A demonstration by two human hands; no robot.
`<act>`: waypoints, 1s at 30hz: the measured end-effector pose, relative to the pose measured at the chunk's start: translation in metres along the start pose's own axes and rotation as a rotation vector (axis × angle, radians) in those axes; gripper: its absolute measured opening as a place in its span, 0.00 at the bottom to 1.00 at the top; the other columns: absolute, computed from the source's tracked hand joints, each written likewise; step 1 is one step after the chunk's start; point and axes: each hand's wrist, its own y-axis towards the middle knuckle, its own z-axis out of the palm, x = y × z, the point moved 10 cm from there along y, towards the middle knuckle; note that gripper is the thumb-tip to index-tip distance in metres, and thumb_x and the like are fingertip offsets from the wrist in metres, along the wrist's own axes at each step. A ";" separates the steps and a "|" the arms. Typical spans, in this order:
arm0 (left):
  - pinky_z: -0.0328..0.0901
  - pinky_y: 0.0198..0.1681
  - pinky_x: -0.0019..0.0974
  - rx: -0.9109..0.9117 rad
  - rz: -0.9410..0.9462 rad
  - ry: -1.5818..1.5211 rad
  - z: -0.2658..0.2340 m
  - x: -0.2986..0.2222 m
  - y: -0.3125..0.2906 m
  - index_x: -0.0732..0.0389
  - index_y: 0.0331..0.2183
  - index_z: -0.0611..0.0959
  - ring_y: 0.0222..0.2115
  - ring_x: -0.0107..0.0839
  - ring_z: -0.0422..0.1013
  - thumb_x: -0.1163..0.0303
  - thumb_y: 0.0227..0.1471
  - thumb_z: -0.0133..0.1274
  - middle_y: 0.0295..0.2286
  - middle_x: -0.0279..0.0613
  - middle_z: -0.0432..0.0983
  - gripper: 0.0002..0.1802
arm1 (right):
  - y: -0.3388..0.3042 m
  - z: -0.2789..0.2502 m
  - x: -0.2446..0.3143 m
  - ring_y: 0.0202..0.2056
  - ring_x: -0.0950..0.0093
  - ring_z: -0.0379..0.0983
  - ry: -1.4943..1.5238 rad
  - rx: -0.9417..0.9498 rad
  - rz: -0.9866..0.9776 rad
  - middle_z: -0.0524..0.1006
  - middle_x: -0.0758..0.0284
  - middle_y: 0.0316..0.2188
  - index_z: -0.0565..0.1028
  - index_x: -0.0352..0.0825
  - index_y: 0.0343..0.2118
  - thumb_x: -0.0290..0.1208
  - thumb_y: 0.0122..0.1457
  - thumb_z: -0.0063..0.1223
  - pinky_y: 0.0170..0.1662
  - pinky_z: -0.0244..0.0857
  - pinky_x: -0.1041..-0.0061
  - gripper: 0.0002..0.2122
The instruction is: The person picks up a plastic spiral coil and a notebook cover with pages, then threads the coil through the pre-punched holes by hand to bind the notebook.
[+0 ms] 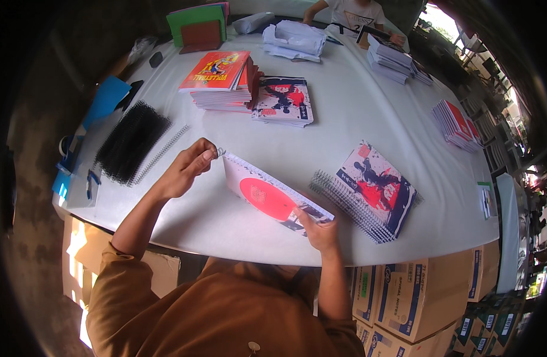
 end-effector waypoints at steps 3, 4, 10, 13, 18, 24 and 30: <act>0.54 0.26 0.25 0.020 -0.105 -0.016 0.002 0.011 0.002 0.63 0.26 0.69 0.21 0.22 0.54 0.56 0.57 0.40 0.18 0.32 0.59 0.19 | -0.002 -0.004 -0.002 0.32 0.83 0.70 0.000 -0.030 0.013 0.76 0.69 0.30 0.74 0.28 0.38 0.20 0.51 0.54 0.36 0.64 0.84 0.11; 0.57 0.26 0.28 0.022 -0.118 0.051 0.000 0.013 0.003 0.64 0.25 0.70 0.20 0.24 0.55 0.53 0.57 0.40 0.16 0.33 0.59 0.22 | -0.002 -0.005 -0.002 0.31 0.83 0.70 -0.020 -0.024 -0.012 0.76 0.69 0.30 0.74 0.28 0.38 0.20 0.51 0.54 0.36 0.64 0.84 0.11; 0.53 0.24 0.23 0.031 -0.063 0.094 0.001 0.006 0.004 0.62 0.24 0.70 0.21 0.18 0.54 0.60 0.58 0.40 0.19 0.29 0.61 0.17 | 0.000 -0.003 0.008 0.31 0.82 0.71 -0.062 -0.013 -0.047 0.77 0.66 0.30 0.74 0.27 0.38 0.20 0.51 0.54 0.36 0.65 0.83 0.10; 0.56 0.25 0.23 -0.007 -0.228 -0.094 -0.003 0.012 0.005 0.62 0.25 0.71 0.21 0.18 0.57 0.65 0.56 0.45 0.20 0.30 0.64 0.12 | 0.003 0.002 0.018 0.31 0.82 0.72 -0.124 0.056 -0.096 0.77 0.65 0.31 0.75 0.27 0.37 0.20 0.51 0.53 0.36 0.66 0.82 0.09; 0.62 0.35 0.28 0.186 0.163 -0.189 -0.001 -0.034 0.017 0.62 0.32 0.73 0.30 0.24 0.64 0.70 0.48 0.55 0.33 0.38 0.68 0.10 | 0.002 0.005 0.020 0.31 0.80 0.73 -0.094 0.112 -0.113 0.78 0.64 0.31 0.75 0.27 0.36 0.21 0.51 0.53 0.36 0.66 0.81 0.09; 0.55 0.47 0.39 0.421 0.152 0.733 0.020 -0.052 0.020 0.58 0.38 0.76 0.40 0.38 0.65 0.64 0.41 0.59 0.34 0.44 0.71 0.19 | -0.002 0.009 0.019 0.34 0.74 0.75 -0.238 0.140 -0.171 0.77 0.59 0.36 0.73 0.27 0.40 0.19 0.51 0.51 0.37 0.68 0.78 0.12; 0.31 0.55 0.63 -0.332 0.475 1.085 0.016 -0.060 0.000 0.62 0.51 0.63 0.55 0.62 0.43 0.36 0.34 0.52 0.53 0.59 0.53 0.49 | -0.009 0.021 0.049 0.39 0.67 0.75 -0.377 0.066 -0.454 0.76 0.59 0.38 0.74 0.31 0.40 0.12 0.45 0.45 0.39 0.70 0.74 0.17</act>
